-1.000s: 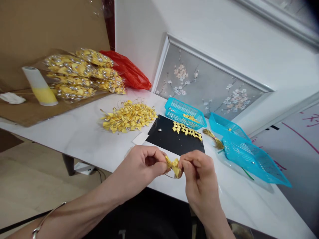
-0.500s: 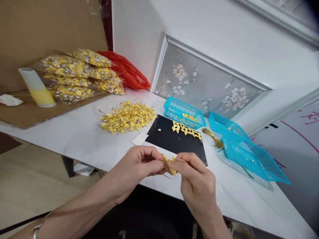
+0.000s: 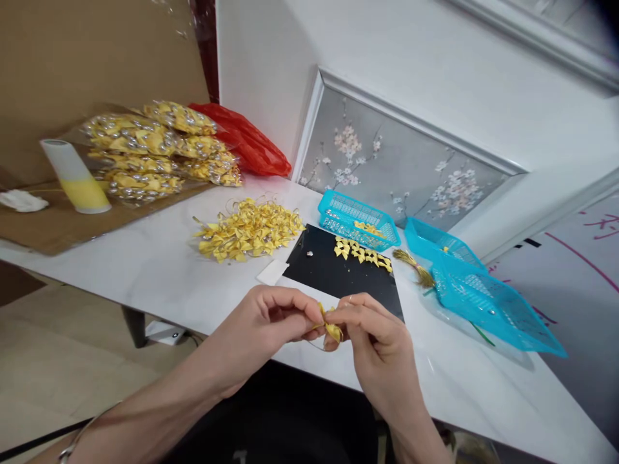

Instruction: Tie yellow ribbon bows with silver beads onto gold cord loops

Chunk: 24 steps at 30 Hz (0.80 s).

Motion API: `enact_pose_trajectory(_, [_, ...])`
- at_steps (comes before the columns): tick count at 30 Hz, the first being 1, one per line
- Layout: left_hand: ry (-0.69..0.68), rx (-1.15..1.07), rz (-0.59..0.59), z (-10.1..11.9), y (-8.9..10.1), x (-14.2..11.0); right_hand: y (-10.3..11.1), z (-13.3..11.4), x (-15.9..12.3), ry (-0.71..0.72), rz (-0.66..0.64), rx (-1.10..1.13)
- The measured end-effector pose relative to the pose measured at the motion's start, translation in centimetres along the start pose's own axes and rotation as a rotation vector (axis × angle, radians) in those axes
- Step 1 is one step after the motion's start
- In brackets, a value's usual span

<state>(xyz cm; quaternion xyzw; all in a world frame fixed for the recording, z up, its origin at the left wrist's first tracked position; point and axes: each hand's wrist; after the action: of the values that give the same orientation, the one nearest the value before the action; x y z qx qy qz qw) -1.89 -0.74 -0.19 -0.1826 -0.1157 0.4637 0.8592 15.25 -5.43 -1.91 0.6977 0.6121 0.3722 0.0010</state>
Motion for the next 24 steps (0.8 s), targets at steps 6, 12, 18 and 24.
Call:
enact_pose_trajectory(6, [0.010,0.028,-0.075,0.08,0.08,0.03,-0.09,-0.24,0.10,0.002,-0.002,0.015])
enact_pose_trajectory(12, [0.025,0.179,0.028,-0.04,0.08,0.51,0.01,-0.33,0.28,0.013,-0.032,-0.044])
enact_pose_trajectory(18, [-0.013,0.232,0.046,-0.56,0.39,0.71,0.42,-0.83,-0.03,0.023,0.053,-0.172])
enact_pose_trajectory(24, [-0.040,0.295,-0.028,-0.67,0.37,0.47,0.32,-0.65,-0.02,-0.004,-0.058,0.015])
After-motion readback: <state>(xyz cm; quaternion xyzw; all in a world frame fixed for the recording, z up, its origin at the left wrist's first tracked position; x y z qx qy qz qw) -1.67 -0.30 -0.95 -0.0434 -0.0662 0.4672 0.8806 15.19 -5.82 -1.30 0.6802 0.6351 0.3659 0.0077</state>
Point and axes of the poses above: each hand's wrist, its own x-axis towards the middle knuckle, its own y-axis out of the back of the hand, z = x × y, and after that the axes turned 9 degrees about -x, right-handed
